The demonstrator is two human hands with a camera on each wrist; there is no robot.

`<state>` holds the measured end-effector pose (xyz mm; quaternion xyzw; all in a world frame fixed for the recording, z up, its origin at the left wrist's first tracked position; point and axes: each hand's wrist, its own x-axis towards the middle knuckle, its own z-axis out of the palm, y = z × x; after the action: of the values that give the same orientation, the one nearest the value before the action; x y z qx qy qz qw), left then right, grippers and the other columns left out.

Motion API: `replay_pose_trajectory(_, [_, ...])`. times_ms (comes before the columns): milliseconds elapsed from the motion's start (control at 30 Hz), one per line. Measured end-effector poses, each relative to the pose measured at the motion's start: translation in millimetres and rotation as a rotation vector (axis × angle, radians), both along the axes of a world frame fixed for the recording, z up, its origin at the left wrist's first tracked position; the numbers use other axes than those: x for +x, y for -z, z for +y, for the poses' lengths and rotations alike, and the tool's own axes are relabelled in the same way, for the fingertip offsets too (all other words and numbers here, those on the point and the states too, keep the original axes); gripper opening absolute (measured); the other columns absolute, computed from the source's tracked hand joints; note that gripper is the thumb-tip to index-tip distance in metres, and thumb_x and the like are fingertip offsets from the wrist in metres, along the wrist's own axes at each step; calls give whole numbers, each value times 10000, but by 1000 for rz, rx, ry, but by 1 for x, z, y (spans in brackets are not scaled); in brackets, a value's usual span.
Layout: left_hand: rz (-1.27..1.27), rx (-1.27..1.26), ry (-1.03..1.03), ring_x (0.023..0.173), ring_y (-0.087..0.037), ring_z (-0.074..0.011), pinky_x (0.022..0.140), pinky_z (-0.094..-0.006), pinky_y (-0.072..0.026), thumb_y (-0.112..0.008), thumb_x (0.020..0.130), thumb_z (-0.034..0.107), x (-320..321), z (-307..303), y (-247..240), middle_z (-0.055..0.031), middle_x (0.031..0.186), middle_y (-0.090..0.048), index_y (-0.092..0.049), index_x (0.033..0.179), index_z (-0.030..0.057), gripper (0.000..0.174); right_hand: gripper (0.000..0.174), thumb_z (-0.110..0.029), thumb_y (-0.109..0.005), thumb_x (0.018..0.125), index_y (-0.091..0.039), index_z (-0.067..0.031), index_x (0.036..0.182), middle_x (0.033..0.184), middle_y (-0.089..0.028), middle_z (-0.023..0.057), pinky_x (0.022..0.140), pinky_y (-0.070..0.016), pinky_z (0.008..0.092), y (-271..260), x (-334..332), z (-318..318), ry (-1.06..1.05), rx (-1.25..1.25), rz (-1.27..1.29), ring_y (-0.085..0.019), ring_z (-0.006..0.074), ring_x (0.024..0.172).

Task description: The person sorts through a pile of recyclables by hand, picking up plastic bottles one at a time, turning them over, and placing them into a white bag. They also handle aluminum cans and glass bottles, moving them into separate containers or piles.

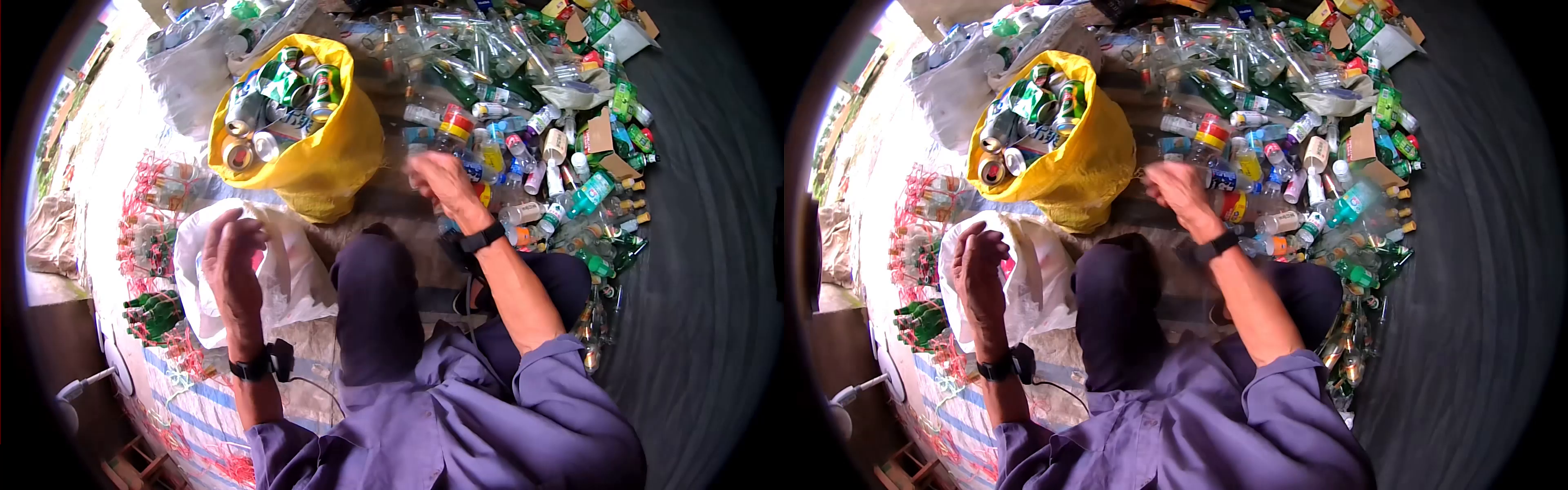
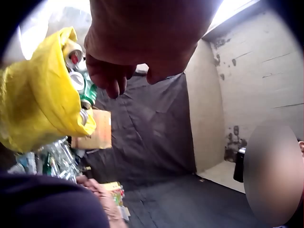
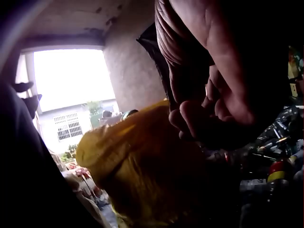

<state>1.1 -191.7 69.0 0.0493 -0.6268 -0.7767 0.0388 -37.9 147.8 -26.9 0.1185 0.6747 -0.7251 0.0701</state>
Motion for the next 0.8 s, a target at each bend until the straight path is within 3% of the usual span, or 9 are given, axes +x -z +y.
replay_pose_trajectory(100, [47, 140, 210, 772, -636, -148, 720, -273, -504, -569, 990, 183, 2, 58, -9, -113, 893, -688, -620, 1159, -31, 278, 234, -239, -660, 871, -687, -7, 883, 705, -647, 63, 492, -448, 248, 95, 34, 47, 88, 314, -261, -584, 105, 572])
replay_pose_trajectory(133, [-1, 224, 296, 790, -639, -151, 742, -272, -505, -574, 983, 155, 6, 79, -15, -116, 906, -690, -620, 1166, -30, 264, 265, -251, -668, 849, -682, 10, 894, 743, -667, 97, 533, -479, 288, 169, 52, 71, -51, 619, -196, -623, 160, 621])
replay_pose_trajectory(200, [-56, 246, 487, 818, -649, -144, 786, -275, -518, -598, 957, 94, 9, 120, -27, -102, 945, -695, -605, 1195, -22, 266, 286, -229, -639, 821, -681, 33, 929, 938, -675, 214, 727, -509, 412, 206, 78, 78, -66, 895, -251, -658, 314, 851])
replay_pose_trajectory(233, [-90, 231, 594, 845, -640, -122, 801, -267, -515, -605, 953, 79, 10, 138, -30, -83, 969, -690, -602, 1195, -27, 265, 284, -195, -603, 816, -685, 40, 955, 1095, -662, 297, 879, -508, 496, 187, 88, 67, 69, 861, -381, -654, 413, 1032])
replay_pose_trajectory(267, [-88, 224, 688, 878, -618, -92, 820, -252, -503, -629, 949, 72, 9, 155, -36, -53, 990, -679, -599, 1206, -17, 274, 384, -222, -626, 795, -666, 49, 1064, 1184, -637, 292, 965, -485, 468, 178, 93, 63, 79, 849, -506, -605, 438, 1136])
replay_pose_trajectory(433, [-117, 164, 831, 797, -628, -117, 763, -253, -506, -648, 954, 123, -13, 211, -18, -77, 924, -672, -598, 1180, -26, 276, 402, -205, -648, 807, -615, -4, 1154, 1186, -631, 273, 938, -494, 499, 199, 100, 87, 73, 932, -514, -602, 439, 1123])
replay_pose_trajectory(567, [-255, 343, 646, 744, -585, -82, 725, -238, -489, -654, 956, 133, -27, 219, 5, -42, 861, -650, -632, 1092, -19, 204, 382, -182, -652, 838, -582, -14, 1174, 1189, -608, 240, 909, -491, 507, 203, 83, 111, 160, 1020, -495, -600, 427, 1100])
replay_pose_trajectory(667, [-344, 425, 637, 737, -586, -85, 723, -236, -487, -665, 952, 154, -33, 217, 0, -40, 850, -650, -632, 1087, -20, 222, 370, -152, -672, 825, -589, -36, 1166, 1128, -604, 200, 872, -496, 501, 217, 72, 120, 207, 1185, -342, -585, 405, 1069])
replay_pose_trajectory(800, [-357, 400, 643, 741, -594, -93, 722, -241, -491, -692, 937, 192, -30, 215, 7, -45, 846, -651, -628, 1073, -18, 258, 371, -143, -666, 820, -583, -28, 1163, 1111, -598, 197, 889, -479, 505, 236, 64, 132, 211, 1171, -285, -571, 398, 1077])
